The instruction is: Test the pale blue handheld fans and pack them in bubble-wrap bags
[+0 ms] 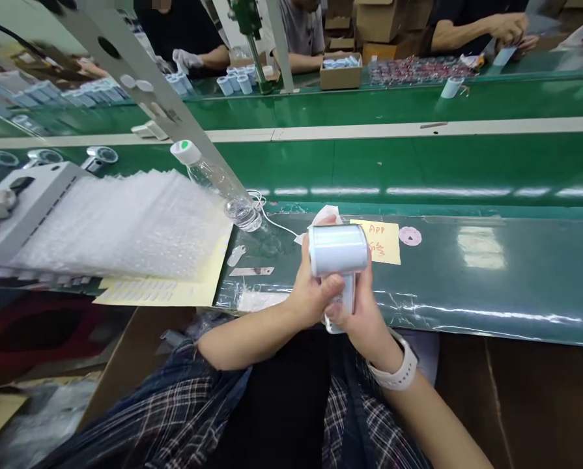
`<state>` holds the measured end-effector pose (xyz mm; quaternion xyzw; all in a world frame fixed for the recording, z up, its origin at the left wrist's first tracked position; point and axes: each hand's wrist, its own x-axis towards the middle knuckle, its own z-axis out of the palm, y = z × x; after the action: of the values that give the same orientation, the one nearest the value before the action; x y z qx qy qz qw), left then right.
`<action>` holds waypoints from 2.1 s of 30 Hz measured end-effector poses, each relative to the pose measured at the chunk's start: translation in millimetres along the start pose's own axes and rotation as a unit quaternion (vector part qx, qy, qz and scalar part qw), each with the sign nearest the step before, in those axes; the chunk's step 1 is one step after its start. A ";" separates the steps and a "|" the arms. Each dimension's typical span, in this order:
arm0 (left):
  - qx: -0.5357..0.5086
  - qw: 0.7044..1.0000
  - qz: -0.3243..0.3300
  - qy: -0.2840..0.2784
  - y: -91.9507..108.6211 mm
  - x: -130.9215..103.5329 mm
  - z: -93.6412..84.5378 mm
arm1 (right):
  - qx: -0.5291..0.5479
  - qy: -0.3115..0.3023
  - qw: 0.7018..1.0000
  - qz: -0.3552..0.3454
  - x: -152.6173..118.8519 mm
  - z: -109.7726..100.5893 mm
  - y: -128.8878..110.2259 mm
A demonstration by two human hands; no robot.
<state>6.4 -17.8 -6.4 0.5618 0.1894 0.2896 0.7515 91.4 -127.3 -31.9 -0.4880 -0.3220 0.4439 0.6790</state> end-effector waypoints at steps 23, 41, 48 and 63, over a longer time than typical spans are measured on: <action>0.164 0.982 0.045 -0.078 15.5 -9.9 -32.0 | 0.110 -0.109 0.979 0.130 -8.1 -4.4 -17.6; 0.254 0.950 0.139 -0.119 12.2 -10.7 -34.2 | 0.103 -0.084 0.981 0.138 -13.6 -10.0 -14.4; 0.279 0.942 0.149 -0.109 12.7 -12.6 -32.9 | 0.105 -0.101 0.981 0.127 -13.9 -12.0 -14.7; 0.220 0.962 0.107 -0.124 17.7 -1.7 -37.5 | 0.099 -0.069 0.981 0.152 -14.3 -17.8 -3.8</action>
<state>-21.7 12.2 -0.7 0.7615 0.0924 0.2474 0.5919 102.2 -147.6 -34.0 -0.4296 -0.2448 0.6041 0.6249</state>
